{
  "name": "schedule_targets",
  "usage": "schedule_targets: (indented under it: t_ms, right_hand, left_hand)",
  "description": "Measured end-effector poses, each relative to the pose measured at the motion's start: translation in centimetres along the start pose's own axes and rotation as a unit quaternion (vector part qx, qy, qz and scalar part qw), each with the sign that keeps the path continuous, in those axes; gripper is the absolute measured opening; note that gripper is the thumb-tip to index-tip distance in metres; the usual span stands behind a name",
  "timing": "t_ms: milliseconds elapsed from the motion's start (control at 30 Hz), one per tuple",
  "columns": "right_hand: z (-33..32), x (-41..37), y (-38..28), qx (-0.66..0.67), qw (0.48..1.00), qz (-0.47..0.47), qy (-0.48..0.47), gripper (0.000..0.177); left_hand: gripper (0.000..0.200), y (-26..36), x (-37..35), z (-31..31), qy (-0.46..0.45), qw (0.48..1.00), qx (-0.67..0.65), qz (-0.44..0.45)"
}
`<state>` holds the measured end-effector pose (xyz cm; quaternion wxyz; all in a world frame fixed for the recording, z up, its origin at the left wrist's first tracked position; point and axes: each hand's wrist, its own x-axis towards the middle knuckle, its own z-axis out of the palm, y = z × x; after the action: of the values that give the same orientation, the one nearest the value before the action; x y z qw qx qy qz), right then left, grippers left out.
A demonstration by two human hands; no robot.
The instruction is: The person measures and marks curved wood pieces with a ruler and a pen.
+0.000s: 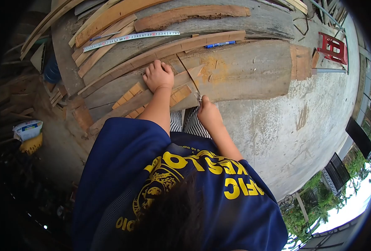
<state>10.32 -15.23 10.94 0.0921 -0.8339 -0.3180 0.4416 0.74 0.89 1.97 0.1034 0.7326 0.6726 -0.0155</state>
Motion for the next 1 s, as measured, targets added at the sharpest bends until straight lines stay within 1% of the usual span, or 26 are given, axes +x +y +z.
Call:
schedule_targets:
  t_ms: [33, 100, 133, 200, 233, 267, 300, 367, 467, 600, 667, 733, 800, 867, 900, 967, 1000]
  right_hand:
    - [-0.1, -0.8, 0.3, 0.002, 1.000, 0.004, -0.003, 0.013]
    - [-1.6, -3.9, 1.1, -0.036, 0.999, 0.023, -0.027, 0.015]
    - [-2.2, -5.3, 1.0, -0.038, 0.999, 0.025, -0.023, 0.015]
    - [-3.1, -7.7, 1.2, -0.043, 0.996, 0.062, -0.045, 0.015]
    - [-3.0, -7.7, 1.0, -0.046, 0.996, 0.066, -0.044, 0.015]
    - [-2.5, -6.9, 0.5, -0.022, 0.998, 0.053, -0.039, 0.014]
    - [-2.0, -5.6, 0.0, 0.002, 0.999, 0.037, -0.034, 0.014]
    - [0.5, -1.4, 0.3, -0.003, 1.000, 0.025, -0.004, 0.011]
    - [-0.5, 0.2, -1.5, -0.017, 0.999, 0.019, -0.024, 0.011]
    - [-3.0, -3.8, -0.4, -0.038, 0.998, 0.034, -0.046, 0.011]
    - [-3.4, -5.6, 0.4, -0.041, 0.996, 0.045, -0.062, 0.011]
    - [-2.7, -4.5, -0.1, -0.036, 0.997, 0.048, -0.055, 0.011]
    - [-1.5, -1.7, -0.3, -0.031, 0.997, 0.048, -0.045, 0.011]
    - [-0.4, 1.1, 0.0, -0.005, 1.000, -0.001, -0.007, 0.011]
    - [-0.9, 0.8, -0.4, -0.003, 1.000, -0.002, -0.004, 0.011]
    - [-2.7, -2.4, -1.0, -0.055, 0.996, 0.036, -0.062, 0.012]
    - [-3.2, -3.8, -0.5, -0.055, 0.996, 0.039, -0.061, 0.012]
  left_hand:
    - [0.024, -0.1, -0.3, 0.1, 0.004, 1.000, 0.000, 0.001]
    - [0.024, -0.2, -0.5, -0.1, -0.007, 1.000, -0.003, 0.000]
    - [0.024, 0.0, -0.2, -0.1, -0.010, 1.000, -0.009, -0.004]
    - [0.024, 0.1, 0.0, -0.1, -0.007, 1.000, -0.014, -0.002]
    - [0.024, -0.1, -0.2, -0.1, -0.005, 1.000, -0.011, 0.001]
    - [0.024, -0.1, -0.2, 0.0, 0.001, 1.000, -0.009, 0.002]
    - [0.024, 0.0, 0.0, 0.0, 0.003, 1.000, -0.013, 0.002]
    - [0.024, -0.1, -0.2, -0.1, 0.000, 1.000, -0.003, 0.003]
    - [0.023, -0.2, -0.3, 0.1, 0.009, 1.000, -0.003, 0.005]
    - [0.022, -0.1, -0.2, 0.0, 0.012, 1.000, -0.005, 0.011]
    - [0.022, 0.0, -0.2, -0.3, -0.009, 1.000, -0.003, 0.002]
    - [0.022, -0.3, -0.3, 0.1, -0.004, 1.000, -0.003, 0.004]
    - [0.022, -0.2, -0.2, 0.1, 0.006, 1.000, -0.004, 0.006]
    - [0.024, -0.1, -0.1, -0.4, -0.025, 1.000, -0.003, 0.001]
    - [0.024, -0.1, 0.3, -0.2, -0.023, 1.000, -0.003, 0.004]
    - [0.026, -0.2, 0.0, 0.1, -0.019, 1.000, 0.007, -0.009]
    - [0.026, -0.1, 0.0, 0.0, -0.020, 1.000, 0.006, -0.008]
